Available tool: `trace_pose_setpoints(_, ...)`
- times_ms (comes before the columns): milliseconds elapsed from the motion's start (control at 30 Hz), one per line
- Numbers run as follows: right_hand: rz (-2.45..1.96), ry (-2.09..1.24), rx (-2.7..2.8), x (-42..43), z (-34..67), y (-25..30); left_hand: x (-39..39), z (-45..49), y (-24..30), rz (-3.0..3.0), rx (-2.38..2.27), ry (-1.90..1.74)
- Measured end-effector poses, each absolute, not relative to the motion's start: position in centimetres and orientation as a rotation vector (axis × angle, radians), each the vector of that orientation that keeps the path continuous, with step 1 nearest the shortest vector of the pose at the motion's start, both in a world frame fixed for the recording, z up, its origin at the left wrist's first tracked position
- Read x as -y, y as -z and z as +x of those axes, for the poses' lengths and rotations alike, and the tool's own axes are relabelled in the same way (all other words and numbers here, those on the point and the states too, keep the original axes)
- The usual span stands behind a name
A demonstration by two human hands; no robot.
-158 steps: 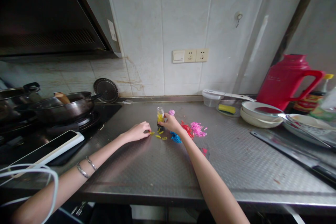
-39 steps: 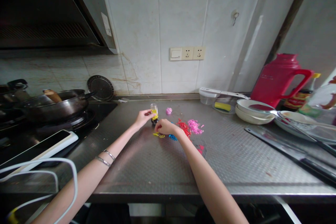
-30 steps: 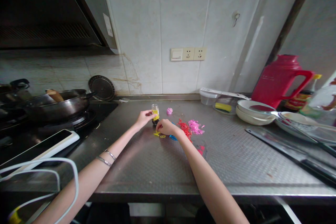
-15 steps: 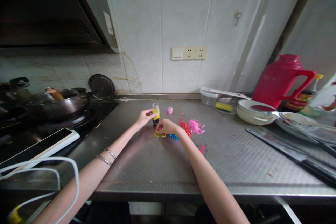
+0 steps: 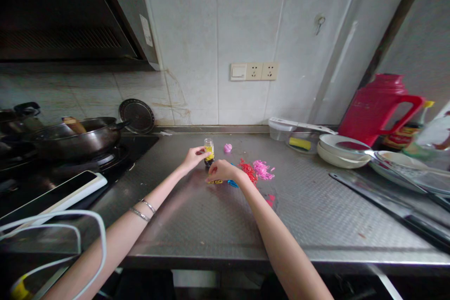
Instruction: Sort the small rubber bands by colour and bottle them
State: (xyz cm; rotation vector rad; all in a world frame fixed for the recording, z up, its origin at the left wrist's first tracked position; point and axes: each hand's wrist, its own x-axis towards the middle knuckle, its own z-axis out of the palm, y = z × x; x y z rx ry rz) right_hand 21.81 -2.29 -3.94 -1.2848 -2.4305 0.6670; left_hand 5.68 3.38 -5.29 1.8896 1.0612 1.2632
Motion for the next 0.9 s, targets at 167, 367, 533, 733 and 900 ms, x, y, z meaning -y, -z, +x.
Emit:
trace_pose_setpoints(167,-1.282,-0.612,2.503,2.7,21.2,3.7,-3.1,5.7,5.1,1.877,-1.039,-1.258)
trace_pose_setpoints(367,-1.286,-0.554,2.542,2.8,20.9,3.7,-3.1,5.7,5.1,1.878,-1.031,-1.258)
trace_pose_setpoints(533,-1.346,-0.467,2.562,3.3,20.5,3.6,-3.3,5.7,5.3,1.889,-1.033,-1.254)
trace_pose_setpoints(733,-1.424,-0.237,2.710,3.8,19.9,3.0,-3.6,5.6,5.6,1.895,-1.053,-1.260)
trace_pose_setpoints(900,-1.356,-0.063,2.847,4.2,19.4,2.8,-3.7,5.6,5.8,1.924,-1.069,-1.265)
